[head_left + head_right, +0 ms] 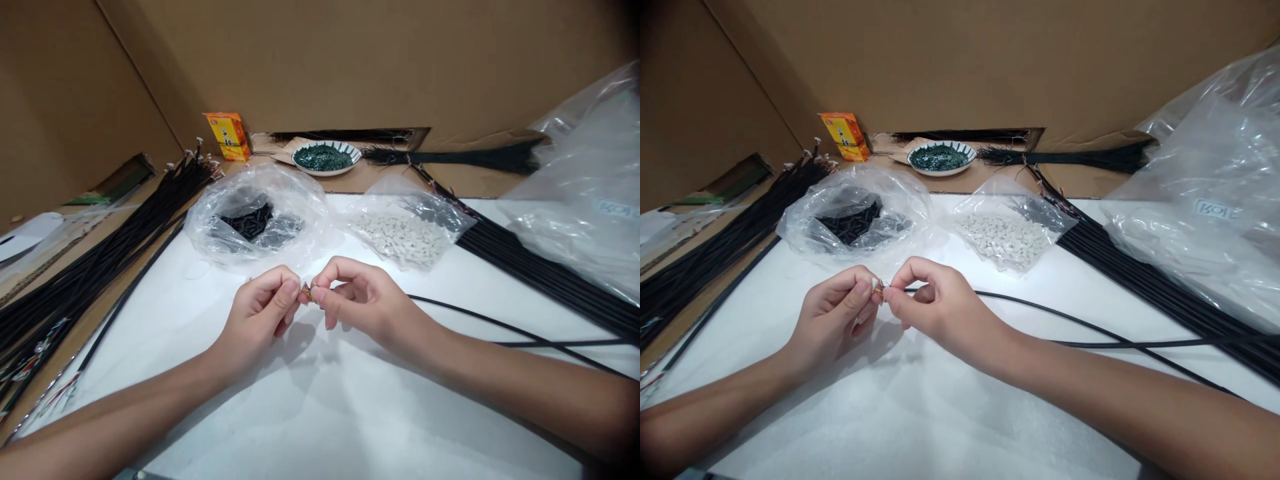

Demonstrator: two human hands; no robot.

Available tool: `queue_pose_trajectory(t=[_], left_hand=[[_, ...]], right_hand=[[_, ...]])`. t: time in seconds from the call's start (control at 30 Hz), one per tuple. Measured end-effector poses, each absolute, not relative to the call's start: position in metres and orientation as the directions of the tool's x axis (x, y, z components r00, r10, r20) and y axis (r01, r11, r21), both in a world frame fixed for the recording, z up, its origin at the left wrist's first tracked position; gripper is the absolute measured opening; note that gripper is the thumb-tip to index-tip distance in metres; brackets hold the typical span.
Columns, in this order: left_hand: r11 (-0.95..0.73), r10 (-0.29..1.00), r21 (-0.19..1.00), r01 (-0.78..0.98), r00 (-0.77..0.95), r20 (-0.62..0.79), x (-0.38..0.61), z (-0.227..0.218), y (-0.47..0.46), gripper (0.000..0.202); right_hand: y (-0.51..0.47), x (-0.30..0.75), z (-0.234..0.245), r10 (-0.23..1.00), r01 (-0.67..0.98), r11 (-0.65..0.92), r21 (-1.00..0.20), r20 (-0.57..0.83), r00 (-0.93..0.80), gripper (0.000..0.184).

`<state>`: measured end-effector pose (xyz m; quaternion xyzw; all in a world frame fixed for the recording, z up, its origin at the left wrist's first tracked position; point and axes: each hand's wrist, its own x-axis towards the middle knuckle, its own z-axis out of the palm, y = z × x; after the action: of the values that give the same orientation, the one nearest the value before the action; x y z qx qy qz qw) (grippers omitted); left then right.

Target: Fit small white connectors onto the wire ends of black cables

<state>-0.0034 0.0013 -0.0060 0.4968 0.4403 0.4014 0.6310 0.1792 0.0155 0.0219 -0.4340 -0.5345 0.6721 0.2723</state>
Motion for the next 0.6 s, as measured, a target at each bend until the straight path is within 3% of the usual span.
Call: queue_pose_trajectory(t=[0.6], left_hand=[[0.261,0.924,0.96,-0.104,0.313,-0.217,-0.0017,-0.0041,0.001,0.029]], right_hand=[[0.0123,0.1779,0.0292,0.879,0.323,0.025,-0.946,-0.133,-0.457,0.012]])
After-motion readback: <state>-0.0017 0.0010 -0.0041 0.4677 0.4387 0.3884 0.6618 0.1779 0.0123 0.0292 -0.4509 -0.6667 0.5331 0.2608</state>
